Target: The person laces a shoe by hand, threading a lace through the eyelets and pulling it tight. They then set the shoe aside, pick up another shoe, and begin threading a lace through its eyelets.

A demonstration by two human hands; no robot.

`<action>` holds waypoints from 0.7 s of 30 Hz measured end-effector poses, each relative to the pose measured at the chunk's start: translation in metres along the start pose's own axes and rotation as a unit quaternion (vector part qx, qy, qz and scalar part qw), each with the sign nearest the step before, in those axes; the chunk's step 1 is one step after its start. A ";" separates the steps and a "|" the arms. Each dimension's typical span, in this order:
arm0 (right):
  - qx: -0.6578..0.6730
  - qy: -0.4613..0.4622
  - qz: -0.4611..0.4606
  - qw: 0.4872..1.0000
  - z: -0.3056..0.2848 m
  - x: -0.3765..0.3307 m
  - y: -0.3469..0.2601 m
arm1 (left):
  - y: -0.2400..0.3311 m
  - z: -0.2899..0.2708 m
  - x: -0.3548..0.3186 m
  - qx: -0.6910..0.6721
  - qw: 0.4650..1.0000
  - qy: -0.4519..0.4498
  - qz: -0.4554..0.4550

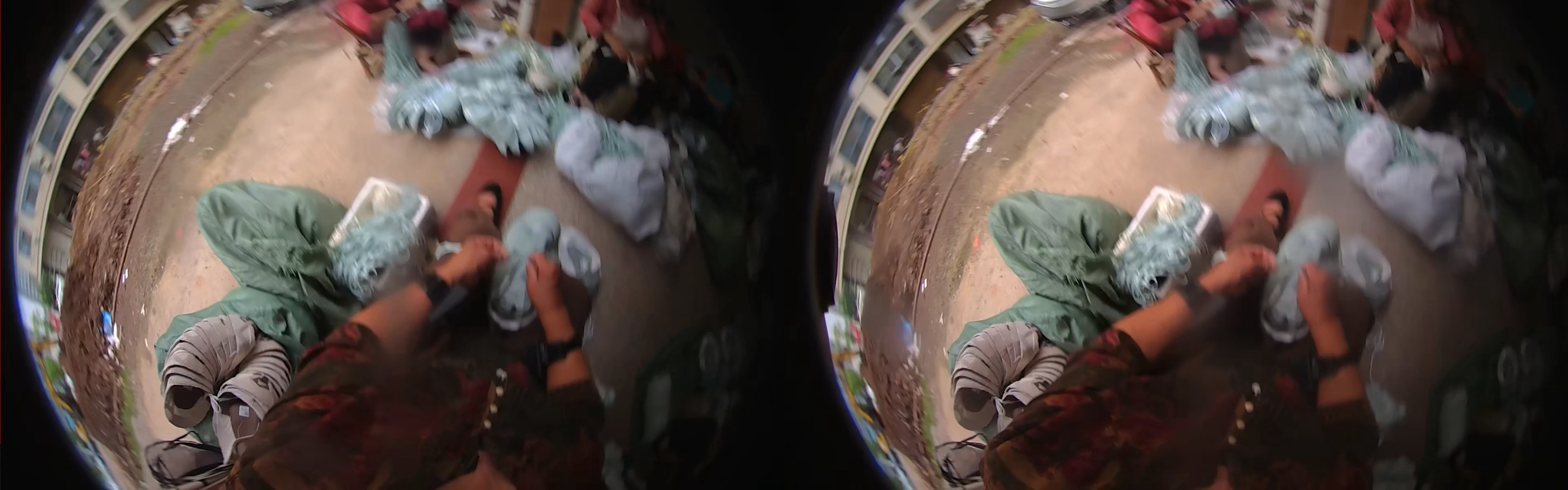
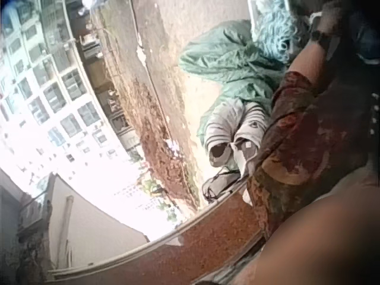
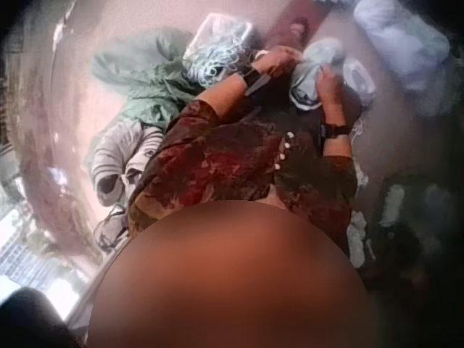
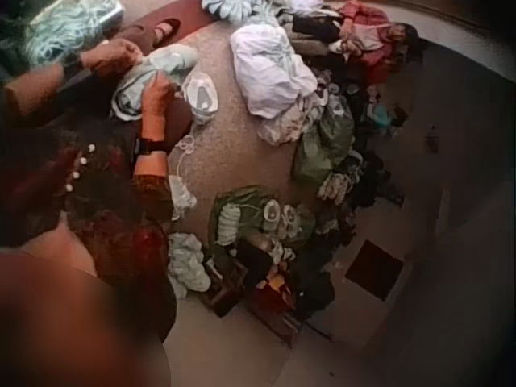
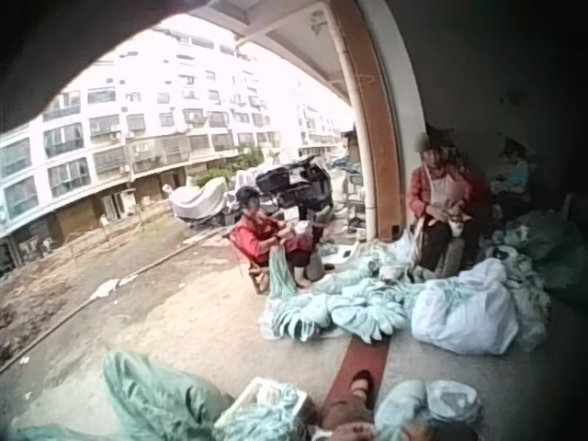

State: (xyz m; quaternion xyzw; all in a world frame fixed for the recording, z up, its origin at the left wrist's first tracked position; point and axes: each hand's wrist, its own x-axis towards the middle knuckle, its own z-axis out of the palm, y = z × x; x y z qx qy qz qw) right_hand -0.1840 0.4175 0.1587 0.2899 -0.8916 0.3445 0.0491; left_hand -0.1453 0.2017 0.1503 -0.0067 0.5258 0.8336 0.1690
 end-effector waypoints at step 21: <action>0.045 0.044 0.009 0.998 -0.012 0.005 -0.027 | 0.002 0.040 0.048 0.050 0.978 0.192 0.061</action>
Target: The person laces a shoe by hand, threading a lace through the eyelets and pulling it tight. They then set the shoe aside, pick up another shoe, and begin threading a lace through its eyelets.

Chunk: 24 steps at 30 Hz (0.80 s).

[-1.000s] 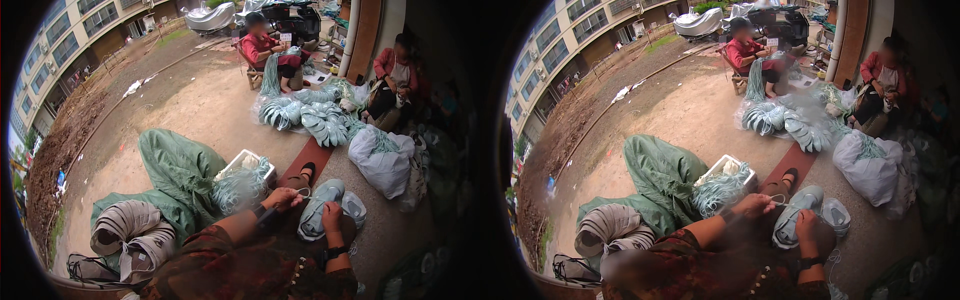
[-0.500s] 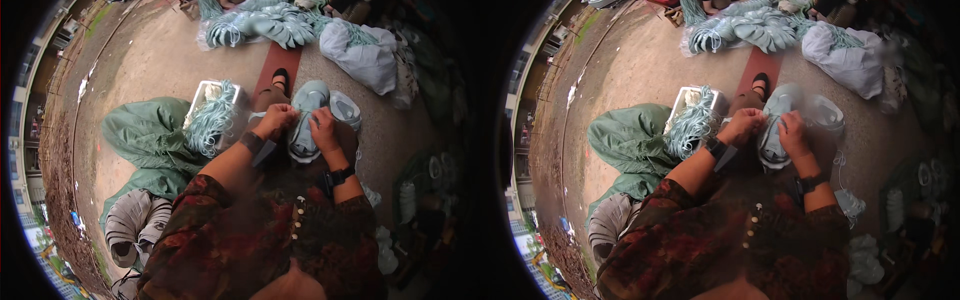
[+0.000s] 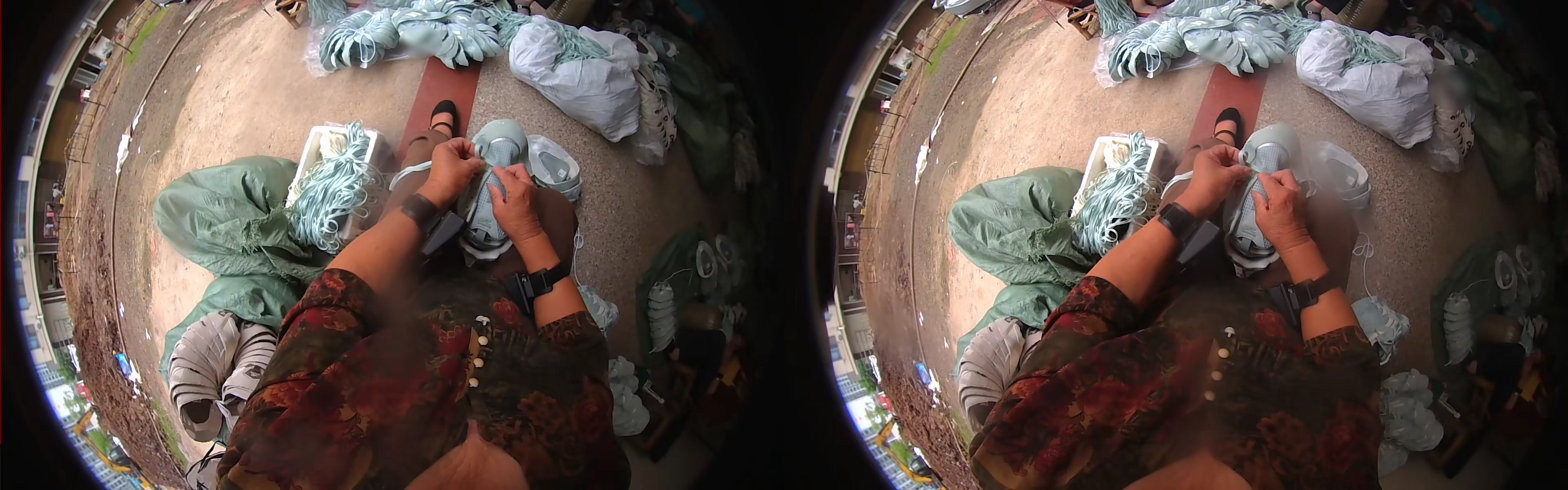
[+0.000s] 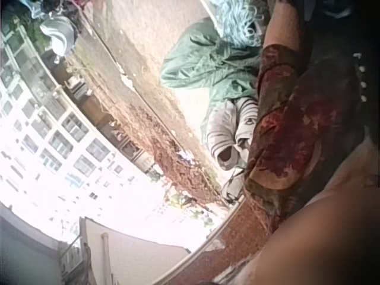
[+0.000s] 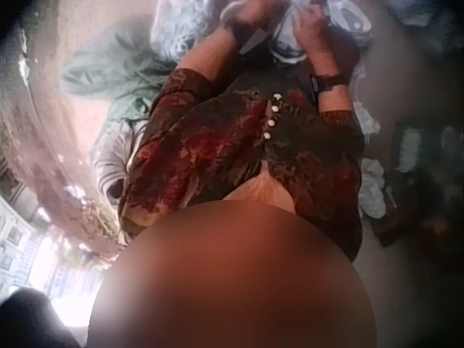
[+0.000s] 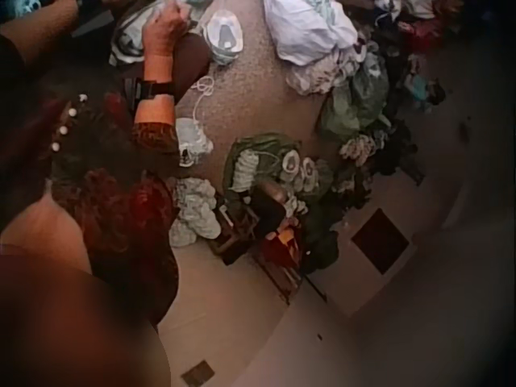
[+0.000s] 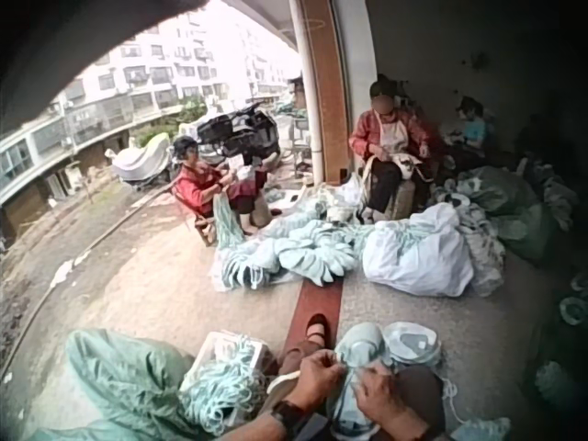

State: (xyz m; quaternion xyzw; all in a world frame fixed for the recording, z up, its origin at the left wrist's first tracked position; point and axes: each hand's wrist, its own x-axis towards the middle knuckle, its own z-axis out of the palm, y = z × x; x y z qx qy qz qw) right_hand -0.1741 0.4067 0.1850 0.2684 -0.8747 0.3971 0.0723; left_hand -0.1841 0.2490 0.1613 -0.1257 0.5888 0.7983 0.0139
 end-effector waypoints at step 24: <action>-0.090 0.023 -0.015 0.996 0.015 0.007 0.002 | 0.031 0.011 -0.030 0.567 0.790 -0.099 0.212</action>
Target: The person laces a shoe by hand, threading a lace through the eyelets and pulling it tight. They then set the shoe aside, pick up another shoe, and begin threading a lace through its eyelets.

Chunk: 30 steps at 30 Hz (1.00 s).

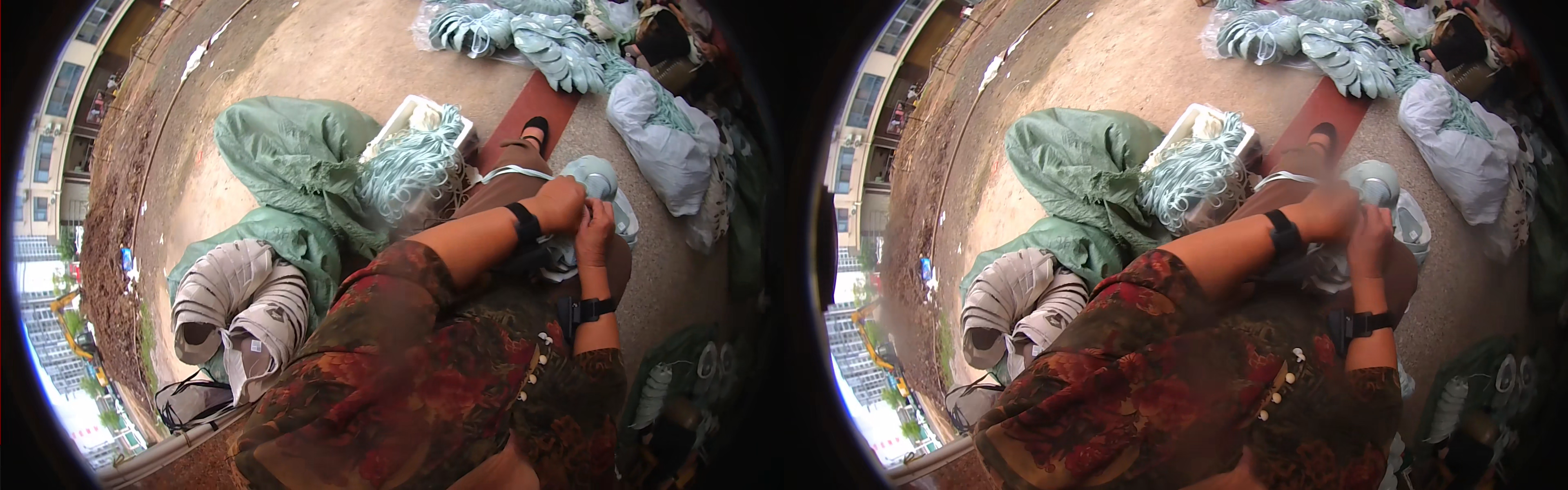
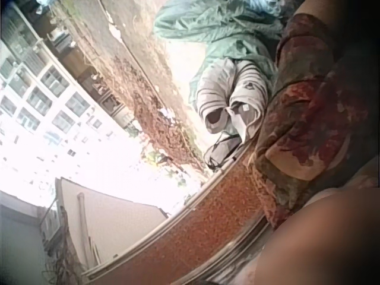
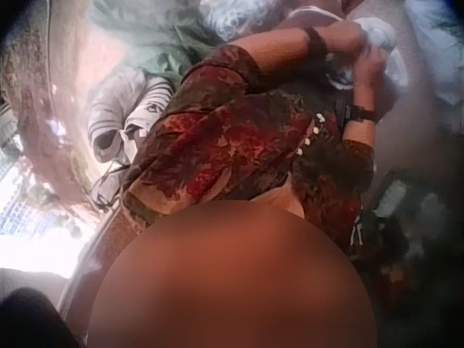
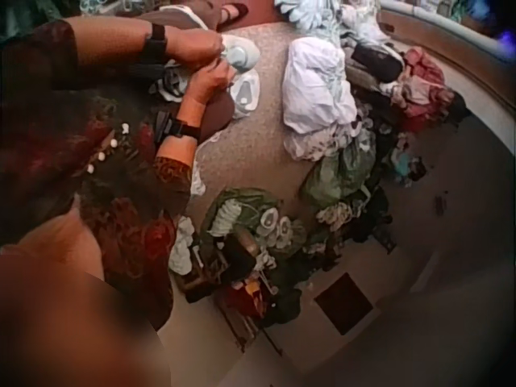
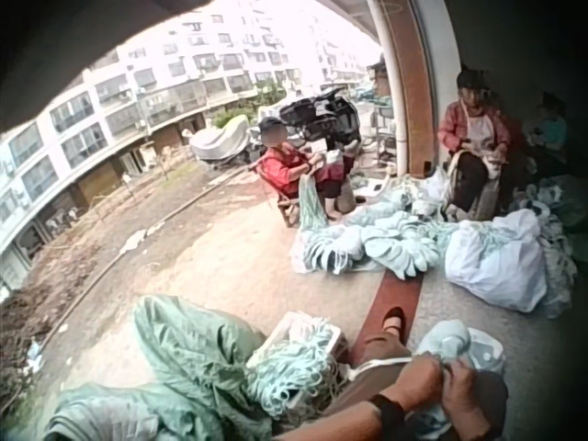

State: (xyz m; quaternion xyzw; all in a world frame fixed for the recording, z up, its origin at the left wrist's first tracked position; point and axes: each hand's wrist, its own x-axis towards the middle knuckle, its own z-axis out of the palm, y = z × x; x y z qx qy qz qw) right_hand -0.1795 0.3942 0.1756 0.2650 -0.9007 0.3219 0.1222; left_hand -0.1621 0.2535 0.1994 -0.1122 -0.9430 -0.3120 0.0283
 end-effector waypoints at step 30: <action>-0.302 0.129 0.054 0.943 -0.137 -0.001 0.063 | -0.039 0.024 -0.001 -0.296 0.942 0.061 -0.143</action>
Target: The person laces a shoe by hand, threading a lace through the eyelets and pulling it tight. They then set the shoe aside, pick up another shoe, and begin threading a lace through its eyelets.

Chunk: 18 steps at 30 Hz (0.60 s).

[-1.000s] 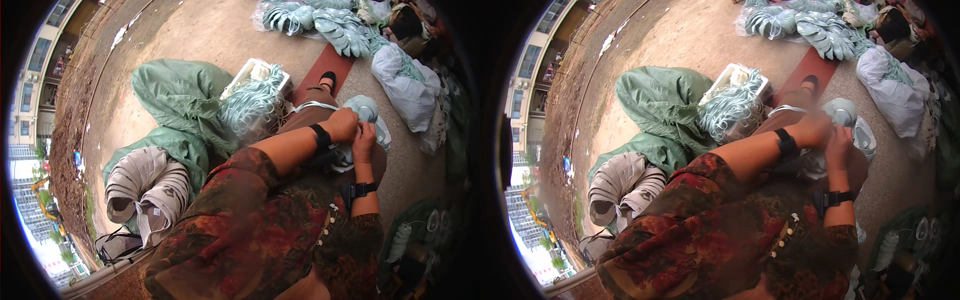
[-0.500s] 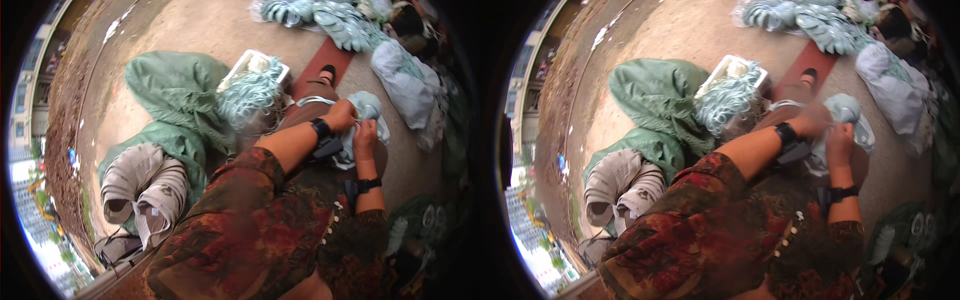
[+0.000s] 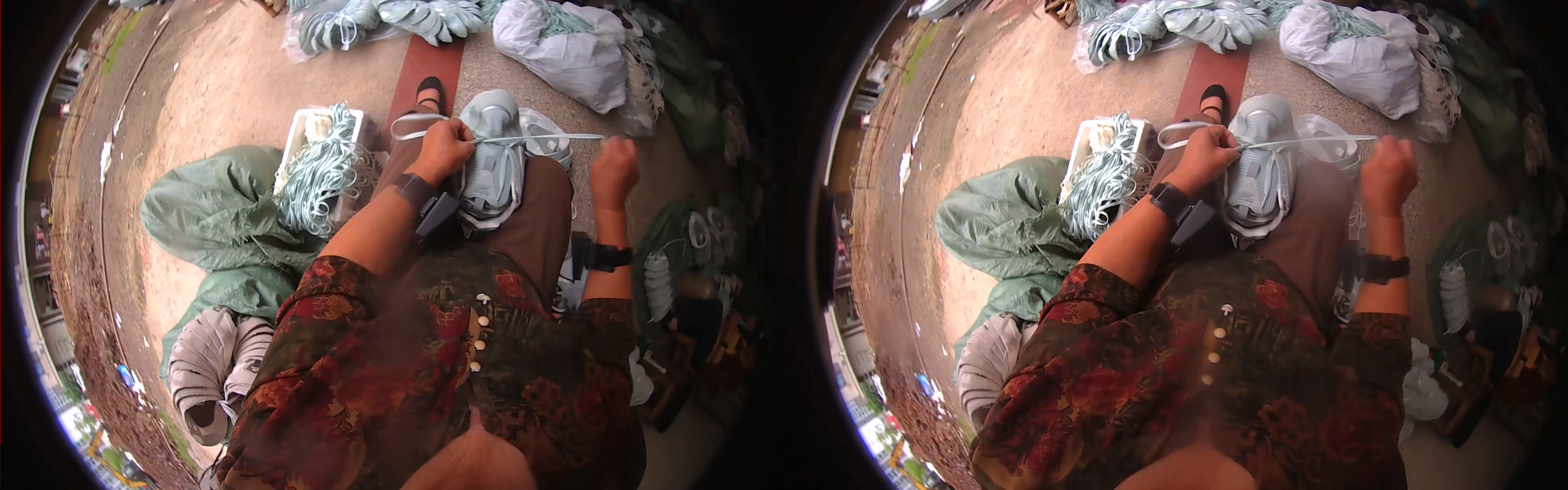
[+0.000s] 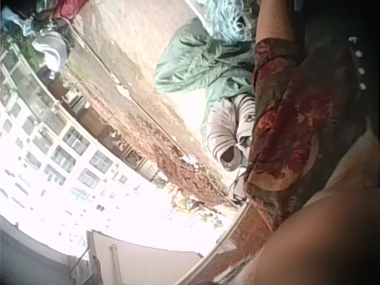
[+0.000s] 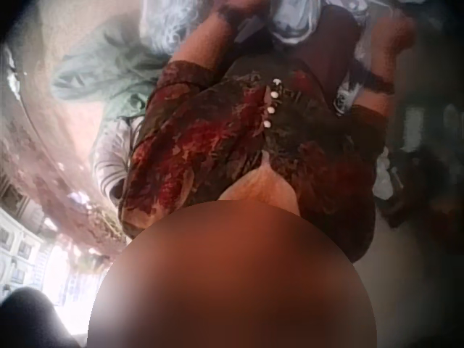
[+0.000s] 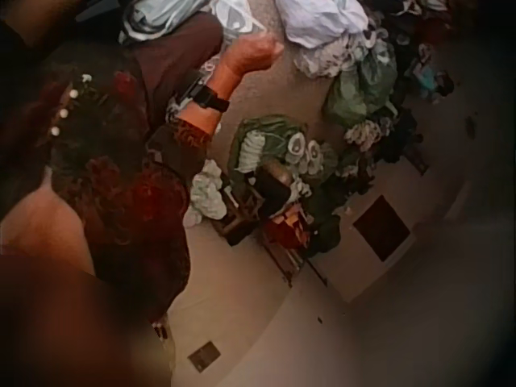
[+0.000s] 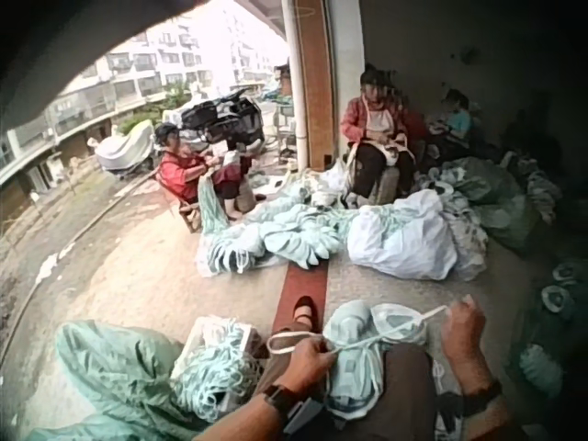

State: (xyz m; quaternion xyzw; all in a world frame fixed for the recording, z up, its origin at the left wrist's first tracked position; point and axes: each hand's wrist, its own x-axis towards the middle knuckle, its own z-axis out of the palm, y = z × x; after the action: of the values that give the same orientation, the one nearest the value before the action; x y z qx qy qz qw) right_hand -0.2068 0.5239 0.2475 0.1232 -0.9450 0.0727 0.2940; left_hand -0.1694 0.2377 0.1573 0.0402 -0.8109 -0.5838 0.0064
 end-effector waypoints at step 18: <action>0.860 -0.109 0.269 0.420 -0.017 -0.016 -0.047 | 0.052 0.024 -0.036 0.402 0.776 -0.188 0.449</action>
State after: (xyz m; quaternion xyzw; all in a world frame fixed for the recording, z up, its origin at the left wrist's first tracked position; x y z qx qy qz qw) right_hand -0.1723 0.4857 0.2552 0.0578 -0.4000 0.9087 -0.1045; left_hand -0.1381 0.2790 0.2002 -0.4400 -0.8828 -0.1317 0.0987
